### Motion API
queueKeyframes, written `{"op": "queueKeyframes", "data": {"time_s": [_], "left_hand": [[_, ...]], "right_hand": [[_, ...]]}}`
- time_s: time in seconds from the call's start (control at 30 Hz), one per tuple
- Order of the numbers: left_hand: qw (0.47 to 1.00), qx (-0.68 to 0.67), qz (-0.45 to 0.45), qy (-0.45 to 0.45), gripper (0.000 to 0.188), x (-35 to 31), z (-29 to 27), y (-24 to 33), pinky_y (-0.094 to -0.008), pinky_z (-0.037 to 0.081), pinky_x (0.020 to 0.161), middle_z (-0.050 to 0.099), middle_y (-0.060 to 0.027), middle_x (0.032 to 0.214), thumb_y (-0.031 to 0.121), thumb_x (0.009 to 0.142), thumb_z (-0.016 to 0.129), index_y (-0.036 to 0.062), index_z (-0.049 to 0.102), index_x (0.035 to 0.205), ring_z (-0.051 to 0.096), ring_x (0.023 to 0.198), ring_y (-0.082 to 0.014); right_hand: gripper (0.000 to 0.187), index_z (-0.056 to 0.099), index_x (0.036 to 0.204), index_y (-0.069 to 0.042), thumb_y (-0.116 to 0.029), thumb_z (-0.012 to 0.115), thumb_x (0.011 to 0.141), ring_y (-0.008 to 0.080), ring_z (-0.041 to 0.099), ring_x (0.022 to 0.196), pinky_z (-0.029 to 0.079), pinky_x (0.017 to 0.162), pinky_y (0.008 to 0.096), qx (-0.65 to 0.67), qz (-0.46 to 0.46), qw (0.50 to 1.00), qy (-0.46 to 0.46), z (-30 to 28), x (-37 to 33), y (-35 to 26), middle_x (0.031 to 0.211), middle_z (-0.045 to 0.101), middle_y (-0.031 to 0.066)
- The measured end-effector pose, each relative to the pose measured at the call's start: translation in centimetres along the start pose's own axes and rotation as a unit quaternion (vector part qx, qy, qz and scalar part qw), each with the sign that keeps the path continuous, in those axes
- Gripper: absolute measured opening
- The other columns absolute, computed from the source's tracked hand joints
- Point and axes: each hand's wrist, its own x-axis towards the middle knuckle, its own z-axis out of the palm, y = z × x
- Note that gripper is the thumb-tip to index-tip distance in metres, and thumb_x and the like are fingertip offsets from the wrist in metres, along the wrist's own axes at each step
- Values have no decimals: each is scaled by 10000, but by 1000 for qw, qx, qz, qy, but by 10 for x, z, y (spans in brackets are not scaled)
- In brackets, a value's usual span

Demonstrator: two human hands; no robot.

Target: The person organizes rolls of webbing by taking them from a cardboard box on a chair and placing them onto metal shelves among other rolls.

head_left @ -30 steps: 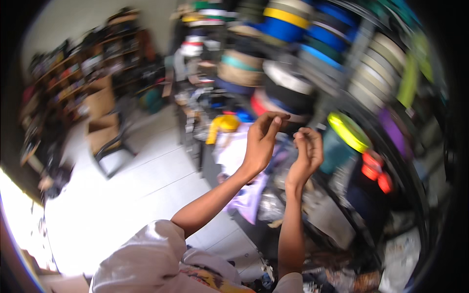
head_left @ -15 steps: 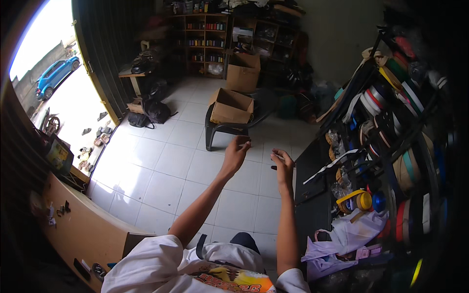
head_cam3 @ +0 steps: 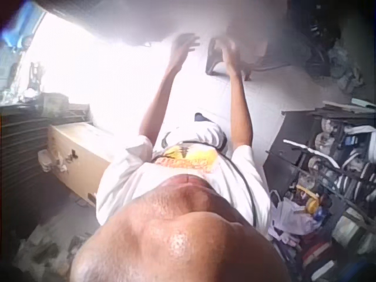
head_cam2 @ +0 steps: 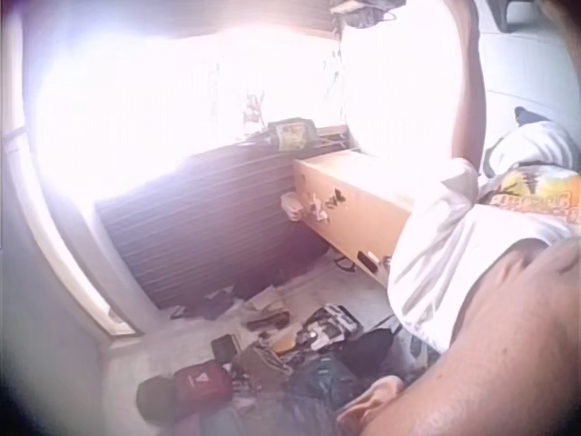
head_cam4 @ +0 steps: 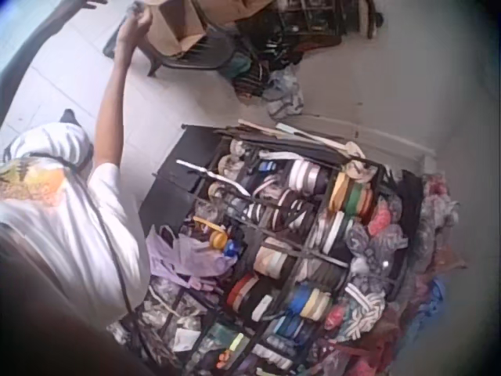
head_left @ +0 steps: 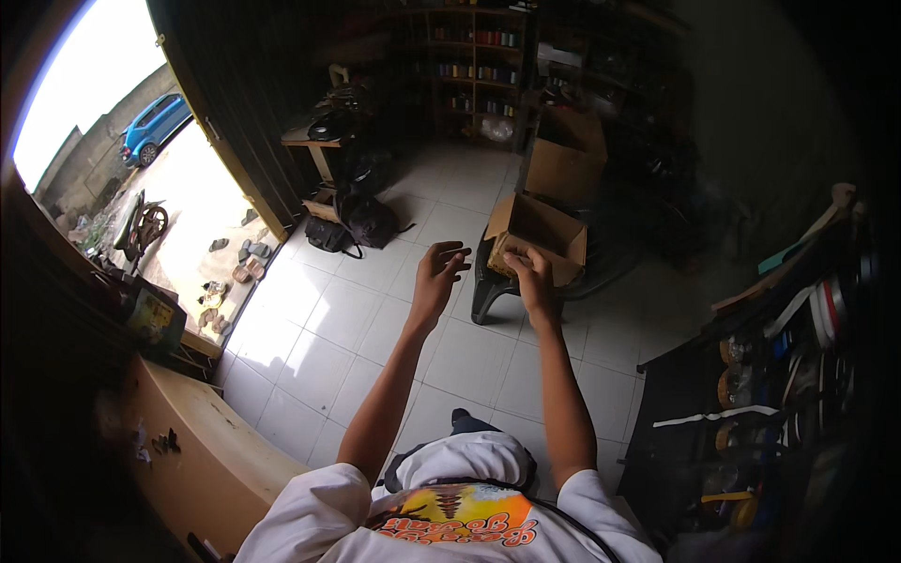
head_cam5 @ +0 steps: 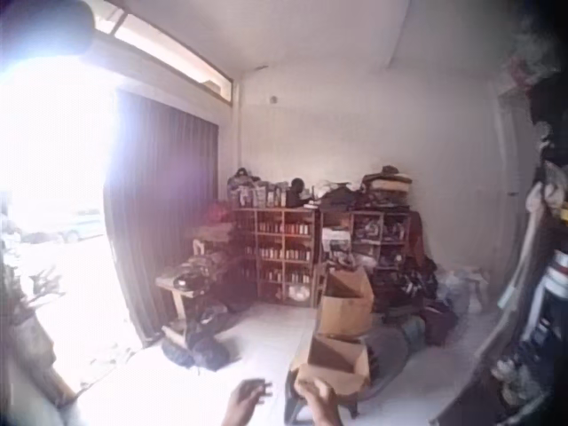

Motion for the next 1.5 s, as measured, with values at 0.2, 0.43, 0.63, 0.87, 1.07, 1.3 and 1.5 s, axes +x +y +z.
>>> {"op": "queueKeyframes", "data": {"time_s": [0.2,0.43,0.63,0.87,1.07,1.3,1.5], "left_hand": [[990,-2,47,135,297,121,-122,14,-332,488,851,640,-134,1159,197,976,517,7,518,1204,636,1002,-219],[988,-30,27,150,268,286,-202,-18,-307,498,795,662,-124,1119,179,975,520,5,530,1179,646,936,-203],[1000,-9,-9,25,291,453,-203,-24,-333,496,844,645,-123,1152,200,977,514,7,527,1195,638,978,-196],[988,-8,-58,-143,307,622,-135,-72,-344,497,843,641,-151,1151,195,964,525,-13,531,1189,642,978,-239],[964,33,-102,-243,298,757,-83,-109,-348,498,815,643,-132,1133,197,973,499,-12,532,1183,638,956,-231],[956,6,-86,-282,280,918,-53,-125,-352,498,801,649,-125,1093,195,964,510,-11,558,1148,647,909,-225],[945,-5,-77,-318,298,1049,-12,-152,-362,505,801,650,-146,1086,200,964,509,-28,558,1149,650,925,-234]], "right_hand": [[303,646,1058,-33,-241,643,838,137,608,846,474,682,271,-25,-22,986,-165,151,140,-14,955,660,64],[293,651,1063,-46,-235,641,840,154,624,857,481,698,283,-36,21,983,-179,244,289,23,1007,663,72],[295,653,1066,-51,-235,648,835,148,629,814,480,699,279,-47,27,997,-57,236,418,64,968,666,78],[286,667,1035,-48,-236,677,819,87,500,700,400,632,245,-32,103,986,129,179,516,122,808,615,13],[299,654,1050,-53,-234,676,813,109,580,843,443,660,249,57,157,958,233,153,619,171,954,642,21],[295,655,1069,-76,-238,655,822,135,608,894,486,680,276,36,193,946,257,145,761,188,1001,658,36],[288,665,1059,-71,-220,659,813,141,609,862,498,673,286,1,192,942,274,135,882,206,985,657,33]]}}
